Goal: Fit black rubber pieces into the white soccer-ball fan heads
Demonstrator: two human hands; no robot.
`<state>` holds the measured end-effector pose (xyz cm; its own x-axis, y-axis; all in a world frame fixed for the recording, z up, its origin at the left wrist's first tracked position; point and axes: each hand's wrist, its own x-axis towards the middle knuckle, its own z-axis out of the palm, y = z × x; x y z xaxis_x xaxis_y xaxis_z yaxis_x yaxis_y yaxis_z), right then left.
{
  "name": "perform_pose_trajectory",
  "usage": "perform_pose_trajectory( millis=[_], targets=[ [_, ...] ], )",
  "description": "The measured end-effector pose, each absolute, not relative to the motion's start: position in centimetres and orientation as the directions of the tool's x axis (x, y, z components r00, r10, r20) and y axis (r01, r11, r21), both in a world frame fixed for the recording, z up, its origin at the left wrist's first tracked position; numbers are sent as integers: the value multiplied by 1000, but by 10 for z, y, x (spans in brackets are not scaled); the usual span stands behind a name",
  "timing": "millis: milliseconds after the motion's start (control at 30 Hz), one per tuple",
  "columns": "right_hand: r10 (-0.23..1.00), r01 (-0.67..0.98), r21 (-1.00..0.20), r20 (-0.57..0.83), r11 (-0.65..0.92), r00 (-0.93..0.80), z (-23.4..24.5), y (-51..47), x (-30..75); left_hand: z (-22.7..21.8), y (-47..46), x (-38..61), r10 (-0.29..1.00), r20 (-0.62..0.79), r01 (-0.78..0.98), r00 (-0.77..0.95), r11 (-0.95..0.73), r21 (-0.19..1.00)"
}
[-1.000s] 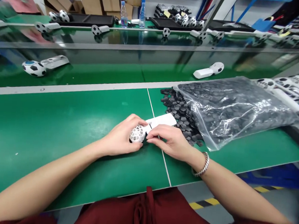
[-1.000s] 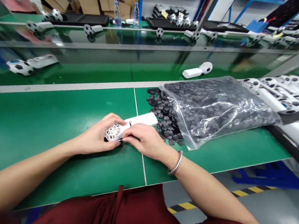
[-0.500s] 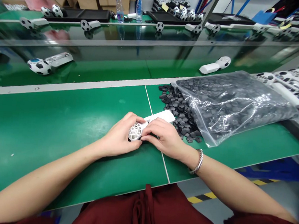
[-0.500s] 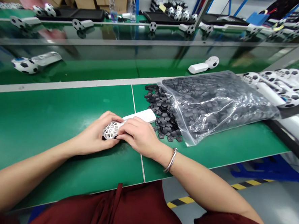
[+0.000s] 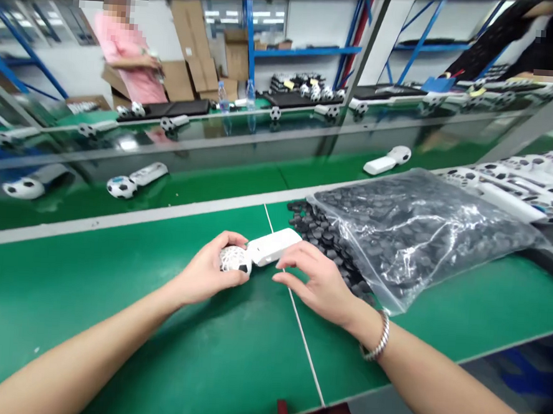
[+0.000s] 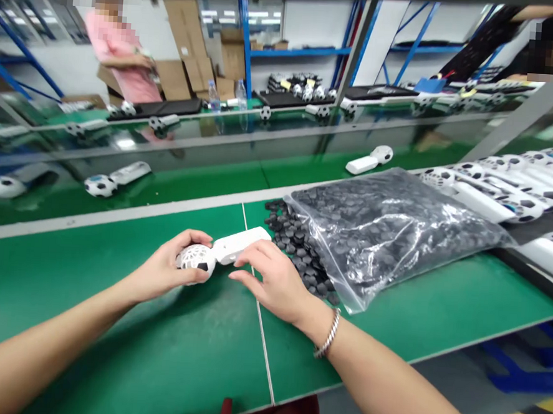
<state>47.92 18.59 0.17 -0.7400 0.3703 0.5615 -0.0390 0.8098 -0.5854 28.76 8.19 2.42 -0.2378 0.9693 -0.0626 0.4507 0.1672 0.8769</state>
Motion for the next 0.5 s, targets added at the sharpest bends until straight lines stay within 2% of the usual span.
perform_pose_trajectory(
  millis=[67,233,367,500],
  targets=[
    [395,21,-555,564,831,-725,2,192,482,32,109,267,926,-32,415,-376,199,888],
    [396,64,-561,494,825,-774,-6,196,485,46,202,216,762,128,475,-634,253,843],
    [391,100,-567,418,817,-820,-10,195,485,44,246,201,701,143,464,-699,292,837],
    [407,136,-575,373,807,-834,-10,195,486,52,243,231,733,169,444,-659,198,874]
  ],
)
